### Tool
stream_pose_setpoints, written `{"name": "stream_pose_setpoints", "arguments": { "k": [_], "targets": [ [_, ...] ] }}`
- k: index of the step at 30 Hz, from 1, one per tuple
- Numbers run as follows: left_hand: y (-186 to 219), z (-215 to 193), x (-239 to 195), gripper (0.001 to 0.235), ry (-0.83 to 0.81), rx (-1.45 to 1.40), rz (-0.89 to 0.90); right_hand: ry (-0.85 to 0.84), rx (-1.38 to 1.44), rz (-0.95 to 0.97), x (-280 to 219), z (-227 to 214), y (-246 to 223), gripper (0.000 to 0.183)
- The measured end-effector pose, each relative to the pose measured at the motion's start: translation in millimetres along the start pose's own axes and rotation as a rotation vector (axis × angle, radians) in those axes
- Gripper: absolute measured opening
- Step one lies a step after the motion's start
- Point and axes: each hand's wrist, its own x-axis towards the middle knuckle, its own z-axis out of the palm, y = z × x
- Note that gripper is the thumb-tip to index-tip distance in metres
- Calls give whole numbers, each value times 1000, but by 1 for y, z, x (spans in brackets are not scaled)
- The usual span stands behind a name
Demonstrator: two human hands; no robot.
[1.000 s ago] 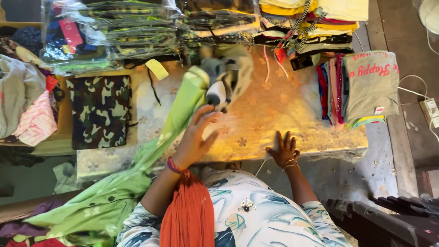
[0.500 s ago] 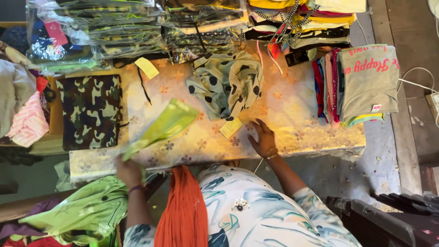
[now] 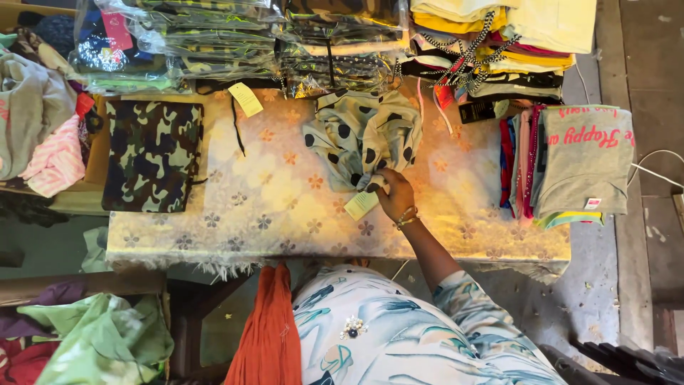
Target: The person folds a gray t-shirt with text on a table, then folds a white t-shirt with black polka dots. The person places the folded shirts on the table and picks up a green t-shirt to begin folding it.
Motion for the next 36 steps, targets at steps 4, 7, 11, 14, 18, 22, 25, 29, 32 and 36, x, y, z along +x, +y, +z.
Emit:
{"name": "stream_pose_setpoints", "arguments": {
  "k": [4,7,11,14,18,22,25,29,32,36],
  "targets": [
    [97,115,-20,65,-204,-6,127,45,94,-55,-7,-17,-25,40],
    [222,220,9,74,-359,-11,232,6,184,-167,-19,-18,-57,44],
    [331,312,5,103,-681,-255,469,-116,289,-280,-28,-48,-113,46],
    [358,349,0,96,-715,-345,599,-325,380,-360,-29,-78,-132,47],
    [379,345,10,67,-1066,-535,474,-314,296,-341,-27,-118,-127,45],
    [398,339,15,65,-1236,-752,285,-293,165,-287,-37,-127,-104,42],
    [418,328,20,70,-925,-439,395,-322,202,-297,-56,-117,-102,46],
    [418,335,6,56,-731,-194,824,-395,343,-359,-69,-94,-94,45],
    [424,327,5,33,-743,-187,973,-570,409,-242,-73,-77,-66,41],
    [452,291,15,21,-843,-335,876,-107,350,154,-53,-69,-46,49]
  ]
}}
